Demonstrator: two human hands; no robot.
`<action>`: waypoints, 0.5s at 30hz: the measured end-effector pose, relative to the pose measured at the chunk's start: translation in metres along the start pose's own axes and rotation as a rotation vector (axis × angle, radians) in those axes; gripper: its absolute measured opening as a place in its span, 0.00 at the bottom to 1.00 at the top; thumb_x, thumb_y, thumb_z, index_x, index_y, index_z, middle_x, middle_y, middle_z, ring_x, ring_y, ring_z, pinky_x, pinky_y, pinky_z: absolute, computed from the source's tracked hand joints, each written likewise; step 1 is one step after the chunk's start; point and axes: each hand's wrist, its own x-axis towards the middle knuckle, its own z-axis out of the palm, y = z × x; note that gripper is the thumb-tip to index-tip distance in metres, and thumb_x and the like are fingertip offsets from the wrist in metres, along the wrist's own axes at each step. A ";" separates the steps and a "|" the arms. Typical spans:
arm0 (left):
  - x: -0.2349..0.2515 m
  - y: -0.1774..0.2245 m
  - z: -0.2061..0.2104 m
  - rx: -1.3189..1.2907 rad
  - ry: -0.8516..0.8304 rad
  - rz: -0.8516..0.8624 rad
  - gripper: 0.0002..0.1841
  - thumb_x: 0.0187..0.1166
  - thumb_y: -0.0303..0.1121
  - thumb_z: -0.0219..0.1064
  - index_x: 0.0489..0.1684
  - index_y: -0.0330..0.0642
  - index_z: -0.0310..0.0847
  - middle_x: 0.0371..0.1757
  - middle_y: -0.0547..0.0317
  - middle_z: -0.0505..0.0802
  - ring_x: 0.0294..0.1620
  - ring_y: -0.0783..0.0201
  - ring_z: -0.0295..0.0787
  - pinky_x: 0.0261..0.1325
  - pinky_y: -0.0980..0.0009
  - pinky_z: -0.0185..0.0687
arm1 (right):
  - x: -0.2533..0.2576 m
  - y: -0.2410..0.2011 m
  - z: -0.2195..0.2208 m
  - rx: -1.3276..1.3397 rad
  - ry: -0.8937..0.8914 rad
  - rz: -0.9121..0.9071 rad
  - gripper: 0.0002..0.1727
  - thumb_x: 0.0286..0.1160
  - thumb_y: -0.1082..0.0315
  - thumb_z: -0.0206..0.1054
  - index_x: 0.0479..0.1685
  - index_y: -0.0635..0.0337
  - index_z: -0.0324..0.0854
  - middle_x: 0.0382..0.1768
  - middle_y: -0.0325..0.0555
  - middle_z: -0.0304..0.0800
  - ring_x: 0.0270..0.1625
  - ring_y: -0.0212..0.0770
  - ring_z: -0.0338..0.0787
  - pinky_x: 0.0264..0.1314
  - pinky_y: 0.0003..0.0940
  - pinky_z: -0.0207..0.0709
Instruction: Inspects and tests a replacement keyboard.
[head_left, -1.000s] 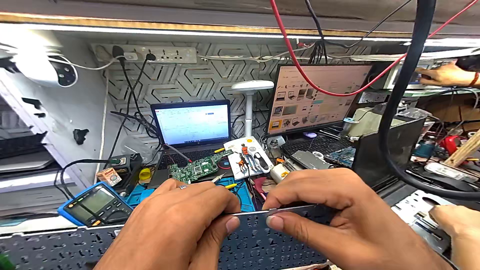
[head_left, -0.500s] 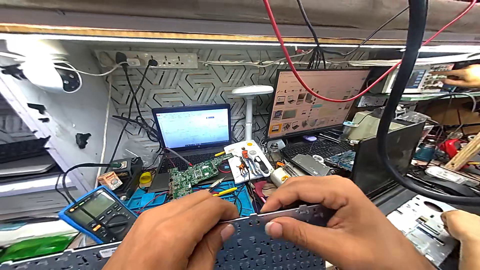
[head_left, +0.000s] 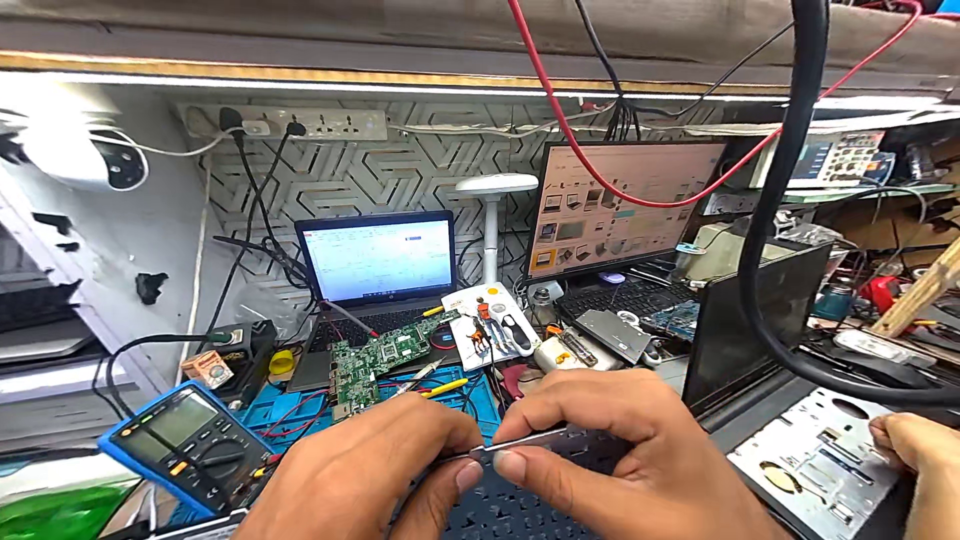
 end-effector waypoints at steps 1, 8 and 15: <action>-0.001 0.000 0.000 0.003 0.002 0.003 0.10 0.86 0.36 0.66 0.47 0.39 0.90 0.39 0.55 0.93 0.39 0.68 0.89 0.41 0.72 0.84 | 0.000 0.001 0.000 0.019 -0.007 0.014 0.09 0.79 0.62 0.73 0.44 0.58 0.94 0.41 0.35 0.96 0.46 0.26 0.93 0.48 0.23 0.88; -0.008 0.000 -0.007 0.035 -0.008 -0.026 0.11 0.87 0.34 0.64 0.47 0.36 0.89 0.37 0.51 0.93 0.37 0.63 0.89 0.40 0.67 0.84 | -0.006 -0.001 -0.009 0.219 0.016 0.168 0.10 0.76 0.63 0.77 0.46 0.61 0.93 0.38 0.40 0.96 0.35 0.27 0.92 0.34 0.21 0.87; -0.009 0.000 -0.009 0.006 -0.004 -0.026 0.10 0.86 0.33 0.65 0.47 0.35 0.89 0.38 0.50 0.93 0.37 0.64 0.89 0.41 0.68 0.84 | -0.011 0.009 -0.003 0.208 0.086 0.042 0.11 0.80 0.63 0.72 0.47 0.63 0.92 0.39 0.41 0.94 0.39 0.26 0.91 0.41 0.21 0.86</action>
